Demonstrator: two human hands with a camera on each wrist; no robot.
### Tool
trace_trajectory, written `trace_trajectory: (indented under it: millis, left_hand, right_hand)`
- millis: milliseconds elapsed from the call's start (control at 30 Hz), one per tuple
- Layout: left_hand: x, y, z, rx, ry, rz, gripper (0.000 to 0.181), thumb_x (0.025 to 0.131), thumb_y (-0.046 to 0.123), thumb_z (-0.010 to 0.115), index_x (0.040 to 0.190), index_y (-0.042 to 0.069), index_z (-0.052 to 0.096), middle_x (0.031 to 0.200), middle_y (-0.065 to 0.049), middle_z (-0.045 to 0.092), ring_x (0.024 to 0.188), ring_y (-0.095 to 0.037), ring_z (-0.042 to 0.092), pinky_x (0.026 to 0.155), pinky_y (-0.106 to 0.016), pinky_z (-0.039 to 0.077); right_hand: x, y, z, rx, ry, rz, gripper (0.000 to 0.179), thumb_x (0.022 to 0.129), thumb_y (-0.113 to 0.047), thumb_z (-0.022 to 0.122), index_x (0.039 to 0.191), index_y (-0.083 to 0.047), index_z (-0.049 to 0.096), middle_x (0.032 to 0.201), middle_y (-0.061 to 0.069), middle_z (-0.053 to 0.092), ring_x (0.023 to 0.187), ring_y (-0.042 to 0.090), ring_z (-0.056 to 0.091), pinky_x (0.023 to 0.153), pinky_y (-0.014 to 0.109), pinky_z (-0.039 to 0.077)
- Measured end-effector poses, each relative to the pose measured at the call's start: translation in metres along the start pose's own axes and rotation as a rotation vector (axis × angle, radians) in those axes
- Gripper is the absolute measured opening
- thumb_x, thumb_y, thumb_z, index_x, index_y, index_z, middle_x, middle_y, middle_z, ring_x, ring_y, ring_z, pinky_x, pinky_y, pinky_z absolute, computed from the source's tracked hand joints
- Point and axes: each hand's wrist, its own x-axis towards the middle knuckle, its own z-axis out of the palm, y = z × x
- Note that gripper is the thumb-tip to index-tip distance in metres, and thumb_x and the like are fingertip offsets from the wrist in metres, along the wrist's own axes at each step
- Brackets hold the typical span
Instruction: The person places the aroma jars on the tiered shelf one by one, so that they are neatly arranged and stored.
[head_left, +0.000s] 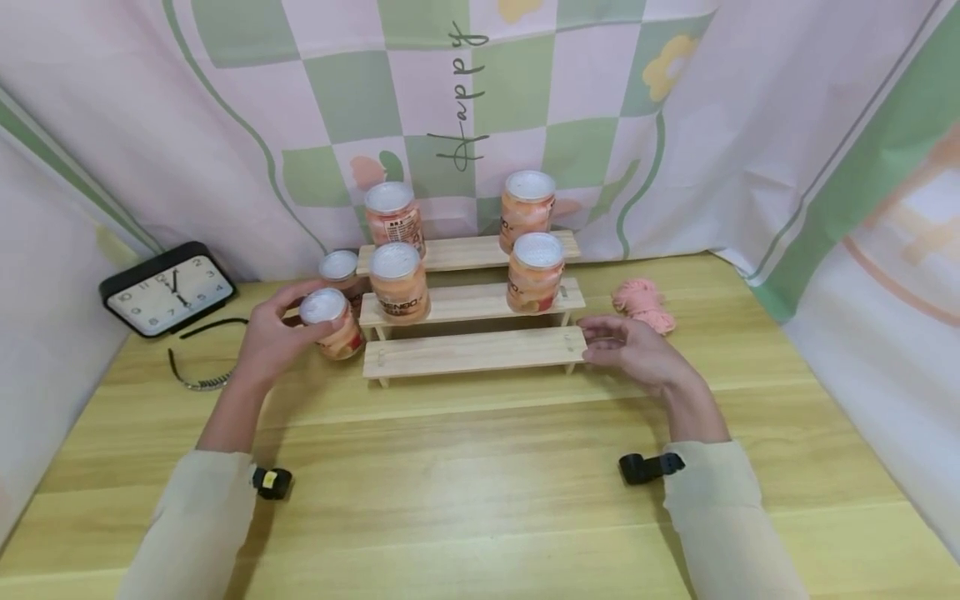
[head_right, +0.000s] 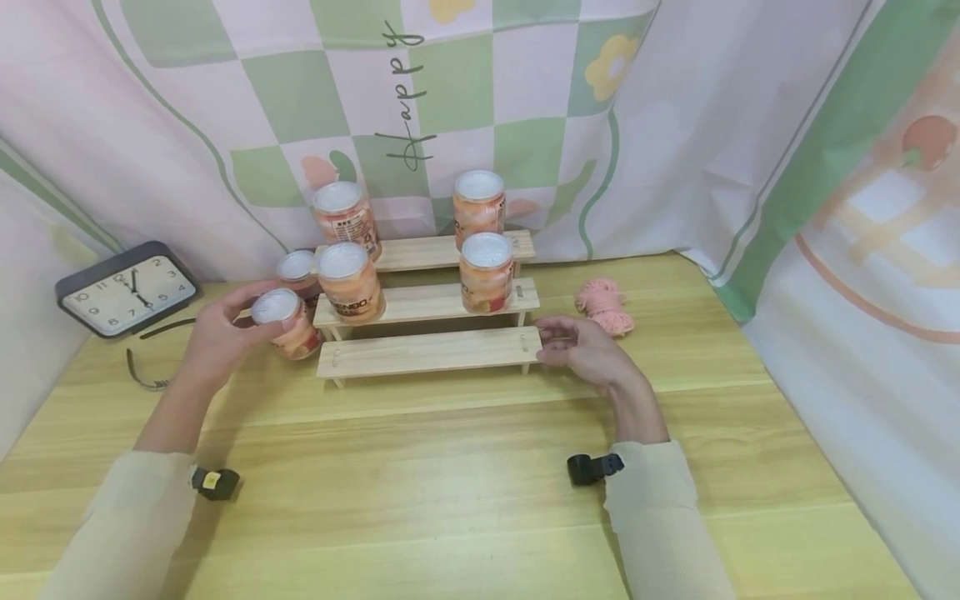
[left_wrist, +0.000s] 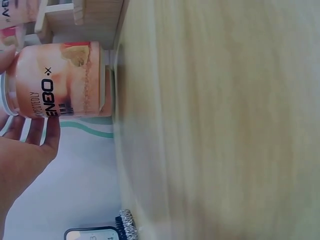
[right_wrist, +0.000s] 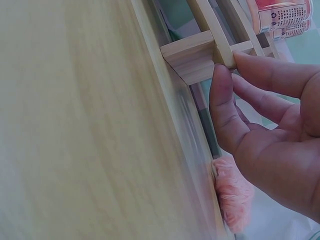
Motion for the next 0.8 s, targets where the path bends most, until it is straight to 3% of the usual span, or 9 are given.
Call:
trace_trajectory:
  millis: [467, 800]
  left_hand:
    - [-0.018, 0.017, -0.010, -0.062, -0.022, 0.030, 0.060, 0.084, 0.013, 0.084, 0.139, 0.006, 0.061, 0.134, -0.004, 0.058, 0.112, -0.016, 0.053, 0.087, -0.026, 0.046]
    - [-0.028, 0.029, -0.008, -0.081, -0.153, 0.124, 0.059, 0.083, 0.006, 0.084, 0.136, -0.001, 0.060, 0.135, -0.008, 0.058, 0.117, -0.020, 0.052, 0.091, -0.030, 0.045]
  right_hand:
    - [0.000, -0.001, 0.001, 0.009, -0.004, -0.004, 0.059, 0.096, 0.001, 0.064, 0.148, 0.011, 0.038, 0.142, 0.029, 0.044, 0.121, 0.032, 0.050, 0.092, 0.026, 0.053]
    - [-0.001, -0.001, 0.001, 0.013, -0.007, -0.006, 0.060, 0.096, 0.001, 0.064, 0.148, 0.012, 0.038, 0.143, 0.030, 0.043, 0.125, 0.038, 0.048, 0.092, 0.026, 0.053]
